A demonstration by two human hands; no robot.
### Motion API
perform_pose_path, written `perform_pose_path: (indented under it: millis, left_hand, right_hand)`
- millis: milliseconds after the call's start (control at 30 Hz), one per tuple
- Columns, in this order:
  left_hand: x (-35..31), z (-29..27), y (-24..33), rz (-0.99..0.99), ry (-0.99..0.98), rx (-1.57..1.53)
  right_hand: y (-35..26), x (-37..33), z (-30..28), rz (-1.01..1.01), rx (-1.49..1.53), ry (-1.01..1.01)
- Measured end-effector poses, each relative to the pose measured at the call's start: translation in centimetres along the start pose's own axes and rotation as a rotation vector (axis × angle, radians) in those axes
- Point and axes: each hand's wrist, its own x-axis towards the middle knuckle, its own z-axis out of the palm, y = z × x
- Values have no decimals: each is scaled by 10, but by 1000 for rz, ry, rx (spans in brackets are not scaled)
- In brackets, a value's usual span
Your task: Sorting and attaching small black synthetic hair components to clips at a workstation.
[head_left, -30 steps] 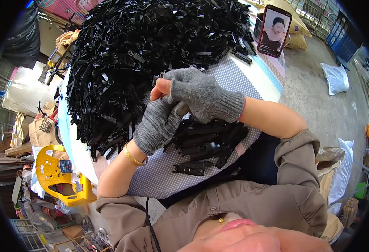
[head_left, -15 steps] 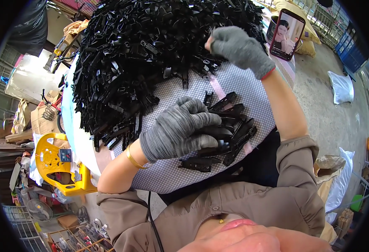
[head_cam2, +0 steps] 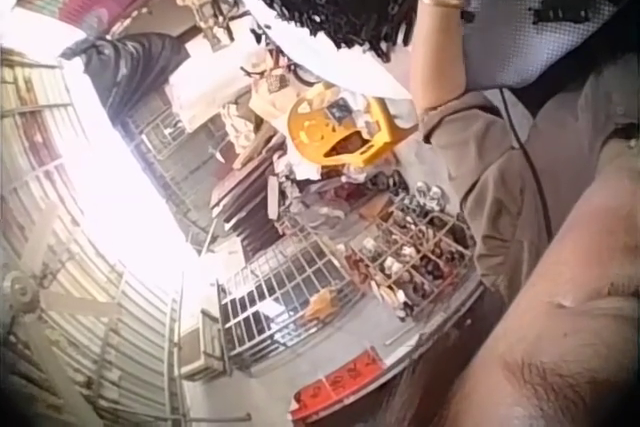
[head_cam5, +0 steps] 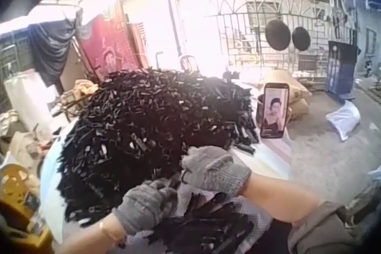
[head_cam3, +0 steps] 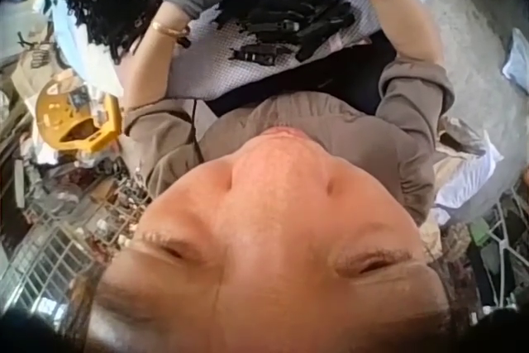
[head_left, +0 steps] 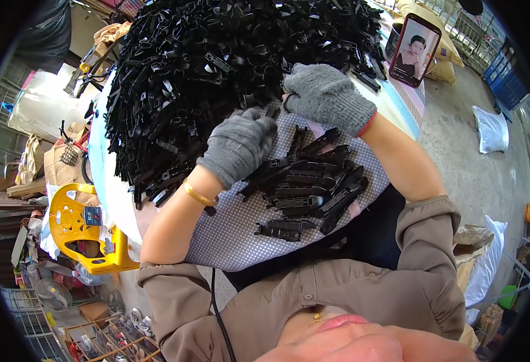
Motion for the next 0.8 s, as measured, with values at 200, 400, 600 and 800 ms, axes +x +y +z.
perform_pose_path:
  millis: [200, 400, 600, 800]
  left_hand:
    - [-18, -21, -4, 20, -75, -120]
    - [-2, -7, -10, 110, -152, 255]
    - [-6, -9, -17, -40, -202, 150]
    - [0, -9, -19, -55, -151, 255]
  right_hand:
    - [-6, -3, -6, 36, 1, -35]
    - [-10, -5, -10, 4, 170, 67]
    - [-33, -9, -1, -132, 229, -285]
    - [-32, -11, -4, -147, 145, -247]
